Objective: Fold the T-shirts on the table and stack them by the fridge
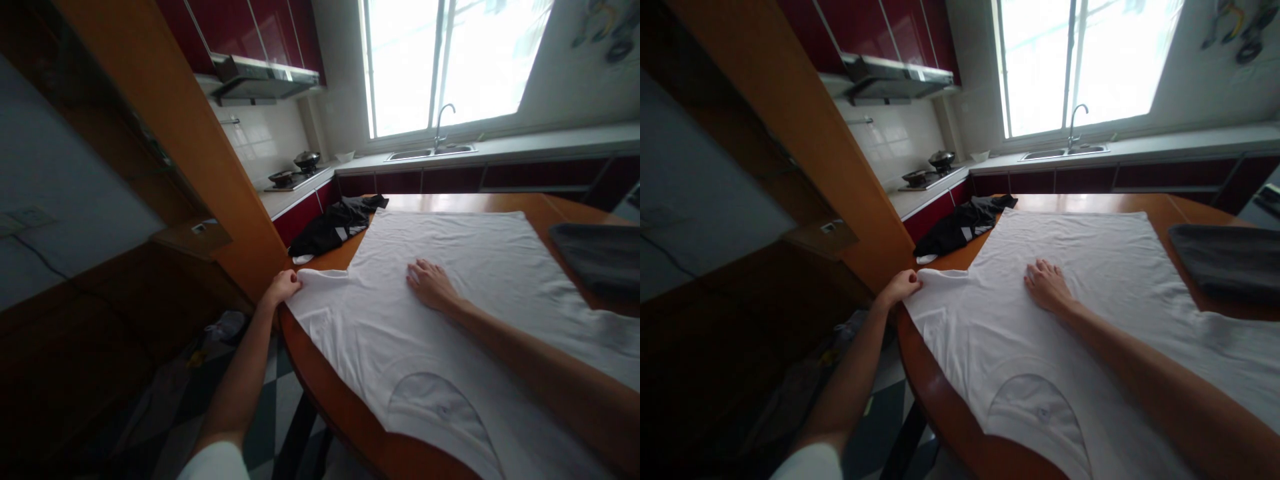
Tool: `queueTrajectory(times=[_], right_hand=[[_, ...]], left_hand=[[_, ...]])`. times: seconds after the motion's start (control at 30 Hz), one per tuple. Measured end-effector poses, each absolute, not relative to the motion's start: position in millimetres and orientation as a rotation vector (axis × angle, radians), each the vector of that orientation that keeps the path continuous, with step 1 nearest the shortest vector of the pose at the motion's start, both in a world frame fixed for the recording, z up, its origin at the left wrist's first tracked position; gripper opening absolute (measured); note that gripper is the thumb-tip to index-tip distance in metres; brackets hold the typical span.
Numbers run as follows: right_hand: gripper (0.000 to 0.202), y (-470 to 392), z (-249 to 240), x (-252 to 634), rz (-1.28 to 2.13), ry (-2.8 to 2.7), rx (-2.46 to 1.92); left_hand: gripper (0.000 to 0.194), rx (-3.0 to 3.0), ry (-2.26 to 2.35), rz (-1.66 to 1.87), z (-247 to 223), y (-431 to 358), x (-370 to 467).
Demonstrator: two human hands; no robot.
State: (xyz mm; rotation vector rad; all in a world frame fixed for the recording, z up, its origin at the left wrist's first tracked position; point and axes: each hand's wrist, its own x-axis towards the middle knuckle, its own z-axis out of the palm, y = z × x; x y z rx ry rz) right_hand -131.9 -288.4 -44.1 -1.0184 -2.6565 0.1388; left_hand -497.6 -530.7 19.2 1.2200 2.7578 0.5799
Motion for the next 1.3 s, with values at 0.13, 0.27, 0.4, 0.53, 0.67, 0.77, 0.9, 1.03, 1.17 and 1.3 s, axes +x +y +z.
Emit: queueTrajectory(times=[0.13, 0.27, 0.4, 0.53, 0.67, 0.77, 0.9, 1.03, 1.17, 1.3], right_hand=[[0.044, -297.2, -33.3, -130.9, -0.007, -2.57, -0.938], [0.038, -305.1, -18.4, -129.7, -0.032, -2.501, -0.678], [0.036, -308.7, -14.0, -128.9, 0.054, -2.503, -0.446], [0.031, -306.9, -19.5, -129.5, 0.069, -2.49, -0.274], [0.026, -301.9, -22.5, -130.1, 0.036, -2.443, -0.169], [0.023, -302.4, -14.7, -129.3, 0.034, -2.451, -0.106], [0.019, -322.5, 10.0, -128.3, 0.164, -2.569, 0.033], [0.012, -365.0, 26.7, -129.2, 0.323, -2.724, 0.223], [0.013, -400.6, 18.0, -131.2, 0.246, -2.858, 0.346], [0.009, -411.0, 6.2, -132.8, 0.08, -2.878, 0.38]], left_hand=[[0.012, 1.302, 2.637, 0.792, 49.8, -529.0, -489.4], [0.036, 1.4, 2.154, 1.133, 94.8, -524.1, -447.7], [0.062, 1.5, 1.675, 0.908, 122.2, -507.4, -391.7], [0.061, 1.65, 1.611, 0.876, 117.8, -466.9, -383.3], [0.056, 1.809, 1.679, 0.922, 89.7, -423.8, -414.3], [0.051, 1.897, 1.636, 0.818, 59.8, -407.8, -430.0], [0.045, 2.012, 1.642, 0.733, 23.4, -404.5, -434.2], [0.034, 2.105, 1.647, 0.749, 5.8, -402.7, -436.5], [0.026, 2.161, 1.697, 0.757, -2.8, -397.9, -439.7], [0.025, 2.166, 1.783, 0.798, -12.0, -394.3, -441.5]])
